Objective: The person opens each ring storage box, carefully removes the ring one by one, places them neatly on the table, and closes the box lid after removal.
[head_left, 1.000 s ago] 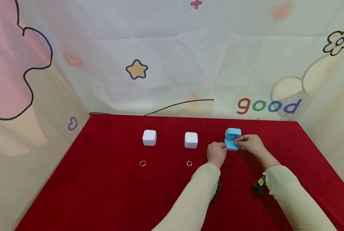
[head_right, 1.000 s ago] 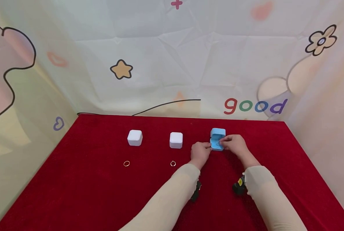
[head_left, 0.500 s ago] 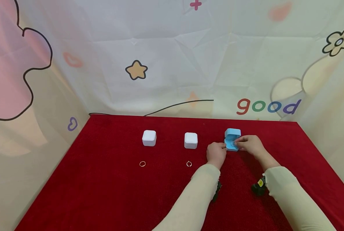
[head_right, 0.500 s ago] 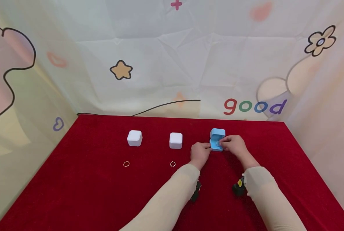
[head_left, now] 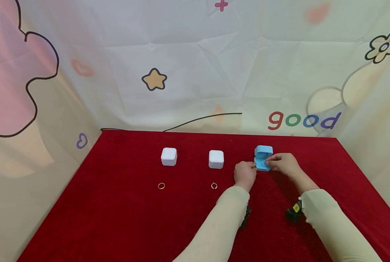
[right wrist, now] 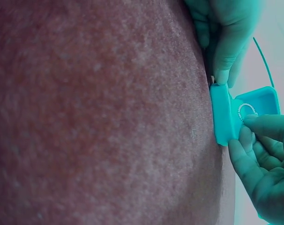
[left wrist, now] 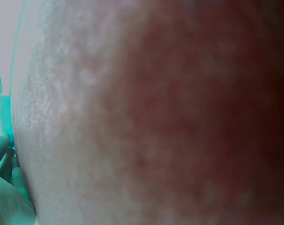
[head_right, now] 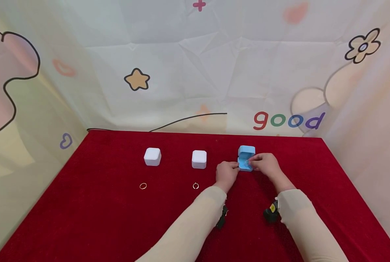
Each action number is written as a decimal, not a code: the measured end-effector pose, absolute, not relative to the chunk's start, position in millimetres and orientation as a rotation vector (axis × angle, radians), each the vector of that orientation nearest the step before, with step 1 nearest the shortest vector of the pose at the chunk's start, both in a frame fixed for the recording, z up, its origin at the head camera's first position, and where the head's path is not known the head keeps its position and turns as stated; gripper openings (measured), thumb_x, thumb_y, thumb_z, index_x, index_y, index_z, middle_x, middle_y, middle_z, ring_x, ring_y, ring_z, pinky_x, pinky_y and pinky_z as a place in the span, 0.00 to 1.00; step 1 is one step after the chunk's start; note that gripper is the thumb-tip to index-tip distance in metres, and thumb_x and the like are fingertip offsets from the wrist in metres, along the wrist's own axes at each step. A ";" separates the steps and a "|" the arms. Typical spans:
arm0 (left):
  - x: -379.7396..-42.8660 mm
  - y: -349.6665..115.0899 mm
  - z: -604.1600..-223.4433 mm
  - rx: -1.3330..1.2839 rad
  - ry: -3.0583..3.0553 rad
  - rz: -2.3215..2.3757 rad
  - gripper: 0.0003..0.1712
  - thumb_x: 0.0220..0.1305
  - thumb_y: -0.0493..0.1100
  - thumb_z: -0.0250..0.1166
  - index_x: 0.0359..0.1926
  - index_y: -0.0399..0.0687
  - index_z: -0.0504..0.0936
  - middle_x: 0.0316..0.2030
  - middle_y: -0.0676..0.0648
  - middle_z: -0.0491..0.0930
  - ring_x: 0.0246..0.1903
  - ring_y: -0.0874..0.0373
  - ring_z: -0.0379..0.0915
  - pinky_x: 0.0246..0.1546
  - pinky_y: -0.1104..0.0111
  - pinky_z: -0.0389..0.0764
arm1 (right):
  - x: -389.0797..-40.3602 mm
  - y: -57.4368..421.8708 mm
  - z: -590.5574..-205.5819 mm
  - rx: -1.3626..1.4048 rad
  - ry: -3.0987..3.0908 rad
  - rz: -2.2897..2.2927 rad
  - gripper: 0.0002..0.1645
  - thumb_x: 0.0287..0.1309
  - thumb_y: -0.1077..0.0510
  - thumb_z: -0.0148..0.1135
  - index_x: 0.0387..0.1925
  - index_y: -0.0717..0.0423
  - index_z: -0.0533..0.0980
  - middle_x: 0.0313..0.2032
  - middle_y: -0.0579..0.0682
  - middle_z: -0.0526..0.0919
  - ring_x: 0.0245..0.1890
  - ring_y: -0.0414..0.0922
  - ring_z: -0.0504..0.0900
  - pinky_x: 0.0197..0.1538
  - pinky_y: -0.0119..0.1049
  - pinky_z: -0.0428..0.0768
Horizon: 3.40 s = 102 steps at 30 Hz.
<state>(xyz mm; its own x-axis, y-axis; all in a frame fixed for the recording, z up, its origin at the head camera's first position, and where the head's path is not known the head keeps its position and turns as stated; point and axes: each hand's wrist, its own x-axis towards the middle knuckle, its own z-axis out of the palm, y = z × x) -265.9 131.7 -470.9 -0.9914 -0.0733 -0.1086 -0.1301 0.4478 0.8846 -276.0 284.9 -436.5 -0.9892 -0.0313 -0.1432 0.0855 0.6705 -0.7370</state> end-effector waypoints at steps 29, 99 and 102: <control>-265.3 131.8 -470.5 -0.190 2.646 1.615 0.13 0.64 0.38 0.71 0.49 0.50 0.91 0.47 0.51 0.91 0.50 0.56 0.86 0.46 0.69 0.87 | -267.0 290.8 -431.0 0.034 2.693 -1.204 0.23 0.70 0.58 0.61 0.55 0.76 0.78 0.48 0.71 0.85 0.32 0.37 0.85 0.41 0.29 0.87; -264.1 131.8 -469.4 -0.219 2.592 1.652 0.13 0.65 0.37 0.70 0.49 0.52 0.91 0.48 0.51 0.91 0.50 0.55 0.86 0.47 0.66 0.87 | -243.6 293.5 -423.5 -0.116 2.495 -1.181 0.19 0.67 0.58 0.65 0.48 0.73 0.83 0.39 0.55 0.91 0.38 0.41 0.87 0.46 0.38 0.89; -263.6 132.1 -469.9 -0.211 2.601 1.654 0.13 0.65 0.37 0.70 0.49 0.51 0.91 0.48 0.51 0.91 0.51 0.55 0.86 0.48 0.66 0.87 | -241.8 294.2 -424.7 -0.127 2.477 -1.191 0.18 0.67 0.59 0.65 0.47 0.73 0.83 0.39 0.54 0.91 0.37 0.40 0.87 0.45 0.37 0.89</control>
